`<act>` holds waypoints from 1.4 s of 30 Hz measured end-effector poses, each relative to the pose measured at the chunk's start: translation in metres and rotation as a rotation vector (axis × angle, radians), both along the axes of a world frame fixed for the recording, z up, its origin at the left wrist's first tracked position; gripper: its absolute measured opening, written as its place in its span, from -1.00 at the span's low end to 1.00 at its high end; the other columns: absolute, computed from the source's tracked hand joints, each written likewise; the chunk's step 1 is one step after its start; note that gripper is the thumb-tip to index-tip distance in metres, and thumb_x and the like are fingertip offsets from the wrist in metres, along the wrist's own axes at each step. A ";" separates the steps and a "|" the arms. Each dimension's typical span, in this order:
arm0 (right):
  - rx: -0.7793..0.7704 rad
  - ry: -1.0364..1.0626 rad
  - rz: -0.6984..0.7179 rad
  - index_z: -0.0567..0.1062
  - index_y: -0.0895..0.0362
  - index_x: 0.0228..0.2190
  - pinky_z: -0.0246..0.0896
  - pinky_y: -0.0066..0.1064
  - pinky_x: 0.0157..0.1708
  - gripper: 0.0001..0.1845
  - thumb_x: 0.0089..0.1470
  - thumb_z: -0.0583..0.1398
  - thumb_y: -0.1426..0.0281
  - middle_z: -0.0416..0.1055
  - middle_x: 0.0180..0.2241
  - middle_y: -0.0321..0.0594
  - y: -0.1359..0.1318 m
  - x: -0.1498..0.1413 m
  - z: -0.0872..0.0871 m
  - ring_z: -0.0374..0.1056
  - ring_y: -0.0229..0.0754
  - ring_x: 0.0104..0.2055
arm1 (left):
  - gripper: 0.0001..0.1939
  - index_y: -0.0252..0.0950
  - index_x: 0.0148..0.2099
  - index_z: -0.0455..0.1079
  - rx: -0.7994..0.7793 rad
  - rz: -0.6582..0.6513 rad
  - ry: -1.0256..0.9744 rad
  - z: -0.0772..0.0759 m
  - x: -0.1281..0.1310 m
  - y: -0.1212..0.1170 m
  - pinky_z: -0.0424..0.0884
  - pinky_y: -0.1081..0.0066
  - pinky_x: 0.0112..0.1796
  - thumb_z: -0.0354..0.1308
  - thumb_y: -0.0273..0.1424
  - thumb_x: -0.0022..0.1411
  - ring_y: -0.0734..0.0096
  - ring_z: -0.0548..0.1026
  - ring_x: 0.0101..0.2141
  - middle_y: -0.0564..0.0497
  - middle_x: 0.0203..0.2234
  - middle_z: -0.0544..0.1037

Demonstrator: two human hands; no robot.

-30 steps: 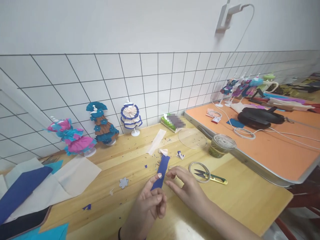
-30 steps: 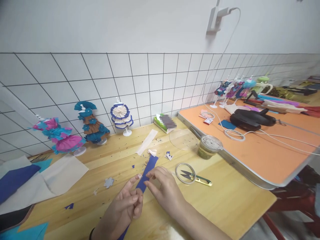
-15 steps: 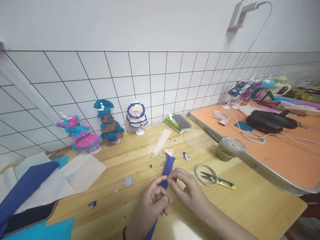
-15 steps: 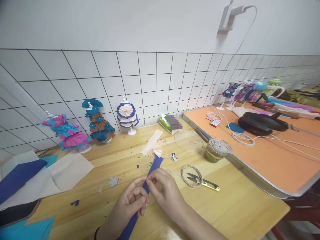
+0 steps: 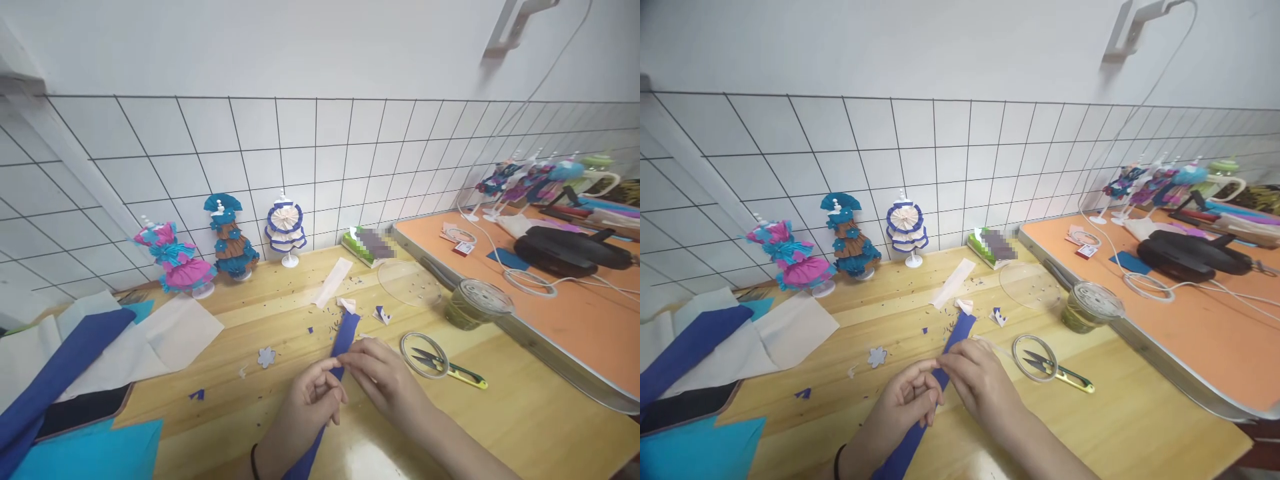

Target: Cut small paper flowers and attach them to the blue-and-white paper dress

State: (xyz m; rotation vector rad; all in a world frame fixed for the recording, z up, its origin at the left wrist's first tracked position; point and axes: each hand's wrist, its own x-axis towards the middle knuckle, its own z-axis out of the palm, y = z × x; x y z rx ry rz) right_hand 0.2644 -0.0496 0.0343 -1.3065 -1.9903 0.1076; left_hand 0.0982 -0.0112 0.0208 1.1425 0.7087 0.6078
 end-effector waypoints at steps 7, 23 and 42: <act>0.030 -0.021 0.010 0.41 0.13 -0.28 0.16 -0.35 -0.37 -0.81 0.14 0.01 0.51 0.40 -0.42 -0.16 -0.003 -0.004 -0.002 0.28 -0.21 -0.39 | -0.72 -0.43 -0.23 0.42 -0.439 0.002 -0.249 -0.001 -0.001 0.003 0.10 0.57 -0.62 0.23 -0.45 -0.05 0.66 0.27 -0.67 0.04 -0.59 0.39; -0.082 0.069 0.044 0.43 0.10 -0.25 0.18 -0.38 -0.40 -0.75 0.16 -0.02 0.49 0.37 -0.44 -0.17 -0.004 -0.012 -0.010 0.28 -0.21 -0.39 | -0.75 -0.40 -0.52 0.35 -0.294 0.112 -0.140 -0.007 0.003 0.001 0.10 0.54 -0.61 0.20 -0.28 -0.01 0.62 0.24 -0.67 0.06 -0.66 0.34; 0.002 -0.162 -0.014 0.43 0.16 -0.28 0.04 -0.41 -0.48 -0.70 0.19 -0.09 0.47 0.33 -0.48 -0.18 -0.004 -0.017 -0.004 0.19 -0.23 -0.48 | -0.64 -0.35 -0.56 0.29 0.096 0.093 0.189 0.003 0.003 -0.001 0.13 0.52 -0.58 0.03 -0.16 0.09 0.56 0.21 -0.68 0.10 -0.74 0.28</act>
